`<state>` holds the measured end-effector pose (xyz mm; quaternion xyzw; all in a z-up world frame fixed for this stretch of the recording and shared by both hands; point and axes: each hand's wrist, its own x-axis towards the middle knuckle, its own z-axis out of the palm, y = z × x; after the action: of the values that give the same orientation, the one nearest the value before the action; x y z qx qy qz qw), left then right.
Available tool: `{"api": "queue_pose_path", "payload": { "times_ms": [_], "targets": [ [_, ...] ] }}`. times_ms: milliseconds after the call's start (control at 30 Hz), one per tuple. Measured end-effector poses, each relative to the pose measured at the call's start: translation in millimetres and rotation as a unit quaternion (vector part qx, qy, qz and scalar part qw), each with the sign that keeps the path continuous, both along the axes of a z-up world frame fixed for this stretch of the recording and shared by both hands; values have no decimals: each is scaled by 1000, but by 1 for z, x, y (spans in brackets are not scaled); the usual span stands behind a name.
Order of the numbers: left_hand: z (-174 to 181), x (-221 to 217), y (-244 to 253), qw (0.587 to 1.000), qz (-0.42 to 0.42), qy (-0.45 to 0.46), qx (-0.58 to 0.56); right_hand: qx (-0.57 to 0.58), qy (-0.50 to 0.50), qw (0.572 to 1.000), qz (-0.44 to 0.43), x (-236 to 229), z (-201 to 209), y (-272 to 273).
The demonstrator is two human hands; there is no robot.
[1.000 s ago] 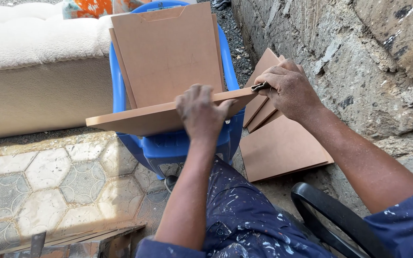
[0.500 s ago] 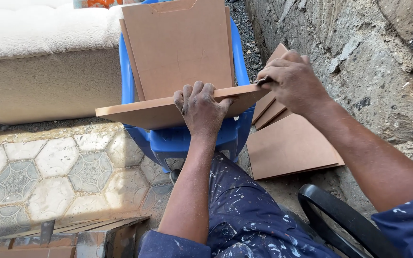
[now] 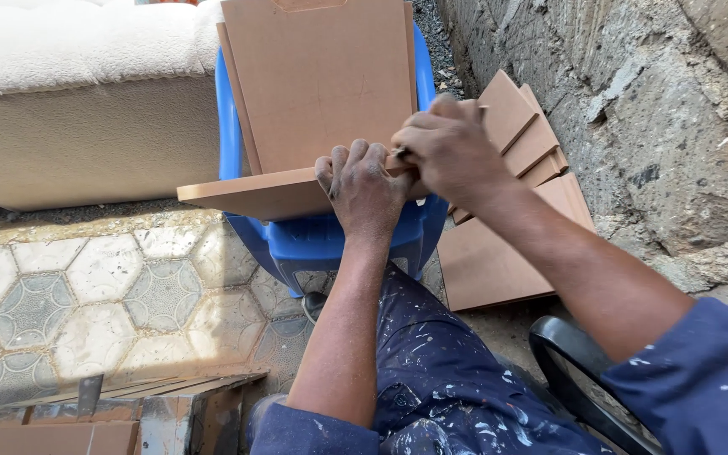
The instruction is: The person is sanding the surfaces and edges of several square wooden boards using a piece of sandpaper.
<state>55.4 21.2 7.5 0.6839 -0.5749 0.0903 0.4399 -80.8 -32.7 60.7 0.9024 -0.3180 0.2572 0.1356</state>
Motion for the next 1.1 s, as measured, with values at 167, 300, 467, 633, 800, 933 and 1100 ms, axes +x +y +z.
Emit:
{"api": "queue_pose_path", "payload": {
  "times_ms": [167, 300, 467, 633, 800, 933, 1100],
  "targets": [
    [-4, 2, 3, 1000, -12, 15, -6, 28, -9, 1000, 2, -35, 14, -1],
    [0, 1, -10, 999, -24, 43, -1, 65, -21, 997, -46, -70, 16, 14],
    [-14, 10, -18, 1000, -5, -10, -5, 32, -55, 995, -73, 3, -11, 28],
    [-11, 15, -16, 999, -26, -33, -1, 103, 2, 985, -137, -7, -16, 51],
    [-8, 12, -14, 1000, -25, -13, 5, 41, 92, 961, -256, -28, -54, 59],
    [-18, 22, -20, 999, -32, -41, 12, 152, -27, 968, -196, 8, -33, 77],
    [-11, 18, -19, 999, -43, -2, 23, 86, -5, 970, -226, -59, -11, 58]
  ]
}}
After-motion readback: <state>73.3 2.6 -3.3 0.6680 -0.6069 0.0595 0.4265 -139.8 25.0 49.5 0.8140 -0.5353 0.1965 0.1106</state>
